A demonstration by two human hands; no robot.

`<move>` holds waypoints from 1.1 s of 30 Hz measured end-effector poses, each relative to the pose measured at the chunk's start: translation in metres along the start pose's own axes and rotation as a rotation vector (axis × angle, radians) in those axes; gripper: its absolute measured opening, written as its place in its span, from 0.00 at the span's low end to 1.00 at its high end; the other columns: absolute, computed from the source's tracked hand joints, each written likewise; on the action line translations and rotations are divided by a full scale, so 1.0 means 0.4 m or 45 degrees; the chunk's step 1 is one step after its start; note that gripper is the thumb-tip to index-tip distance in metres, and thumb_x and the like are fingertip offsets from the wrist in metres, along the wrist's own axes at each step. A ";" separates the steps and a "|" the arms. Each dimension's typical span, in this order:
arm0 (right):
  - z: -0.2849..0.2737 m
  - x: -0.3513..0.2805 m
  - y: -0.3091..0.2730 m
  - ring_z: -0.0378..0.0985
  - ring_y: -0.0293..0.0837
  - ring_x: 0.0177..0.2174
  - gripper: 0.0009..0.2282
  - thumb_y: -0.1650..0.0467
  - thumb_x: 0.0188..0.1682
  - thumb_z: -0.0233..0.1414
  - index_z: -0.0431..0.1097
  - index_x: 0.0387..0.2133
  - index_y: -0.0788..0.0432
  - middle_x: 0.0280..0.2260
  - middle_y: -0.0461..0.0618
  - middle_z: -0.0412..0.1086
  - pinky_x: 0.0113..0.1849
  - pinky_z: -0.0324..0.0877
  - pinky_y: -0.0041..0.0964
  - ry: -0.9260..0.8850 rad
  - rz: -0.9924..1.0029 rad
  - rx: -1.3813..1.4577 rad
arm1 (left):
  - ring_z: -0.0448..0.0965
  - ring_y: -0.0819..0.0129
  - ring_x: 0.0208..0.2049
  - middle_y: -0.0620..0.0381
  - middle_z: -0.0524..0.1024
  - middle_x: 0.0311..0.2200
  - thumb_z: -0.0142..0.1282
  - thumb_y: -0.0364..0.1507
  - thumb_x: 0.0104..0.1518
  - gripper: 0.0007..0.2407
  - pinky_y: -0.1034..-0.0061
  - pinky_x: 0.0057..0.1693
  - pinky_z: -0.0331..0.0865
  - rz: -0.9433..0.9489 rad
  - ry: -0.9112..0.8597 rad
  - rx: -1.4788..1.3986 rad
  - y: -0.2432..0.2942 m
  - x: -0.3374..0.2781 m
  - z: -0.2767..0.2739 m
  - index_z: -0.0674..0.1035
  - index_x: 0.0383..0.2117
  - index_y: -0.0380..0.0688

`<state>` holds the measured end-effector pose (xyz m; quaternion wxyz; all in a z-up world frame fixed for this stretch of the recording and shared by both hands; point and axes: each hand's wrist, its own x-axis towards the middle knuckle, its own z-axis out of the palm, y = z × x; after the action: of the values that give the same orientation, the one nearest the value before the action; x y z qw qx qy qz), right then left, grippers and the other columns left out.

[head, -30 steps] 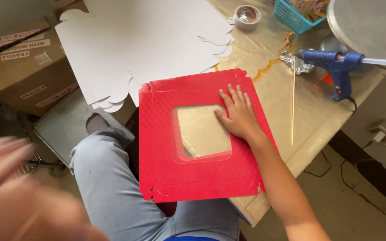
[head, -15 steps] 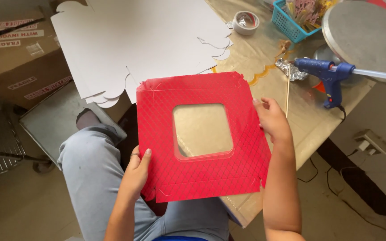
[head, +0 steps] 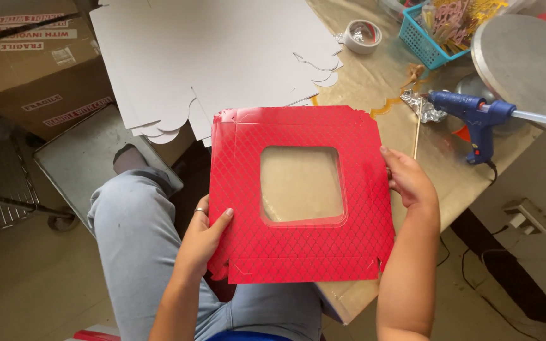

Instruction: Assembling and folding cardboard cake boxes for bakery storage.

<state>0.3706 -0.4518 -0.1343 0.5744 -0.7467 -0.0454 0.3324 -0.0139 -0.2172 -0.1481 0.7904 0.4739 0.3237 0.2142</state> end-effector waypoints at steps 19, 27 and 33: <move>0.050 0.002 -0.002 0.79 0.40 0.33 0.20 0.61 0.54 0.54 0.73 0.49 0.66 0.38 0.51 0.76 0.29 0.71 0.33 0.346 -0.247 -0.302 | 0.78 0.65 0.53 0.48 0.76 0.54 0.55 0.18 0.56 0.24 0.71 0.58 0.73 0.194 -0.100 0.027 0.076 -0.053 0.033 0.64 0.61 0.36; 0.074 -0.071 -0.050 0.77 0.39 0.41 0.25 0.57 0.52 0.54 0.66 0.58 0.61 0.43 0.47 0.74 0.41 0.72 0.33 0.121 -0.437 -0.269 | 0.76 0.65 0.57 0.46 0.75 0.56 0.54 0.15 0.59 0.24 0.70 0.60 0.72 0.555 -0.304 0.096 0.159 -0.103 0.036 0.64 0.63 0.36; 0.074 -0.081 -0.023 0.76 0.40 0.46 0.24 0.57 0.56 0.55 0.66 0.54 0.65 0.49 0.51 0.73 0.49 0.72 0.35 -0.152 -0.788 0.432 | 0.79 0.66 0.54 0.48 0.78 0.52 0.55 0.14 0.60 0.22 0.72 0.58 0.76 0.840 -0.186 0.296 0.218 -0.086 0.046 0.67 0.61 0.36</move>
<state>0.3321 -0.4386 -0.1154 0.7600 -0.5707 -0.2472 0.1886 -0.0273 -0.2106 -0.0536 0.6405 0.6537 0.1180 0.3853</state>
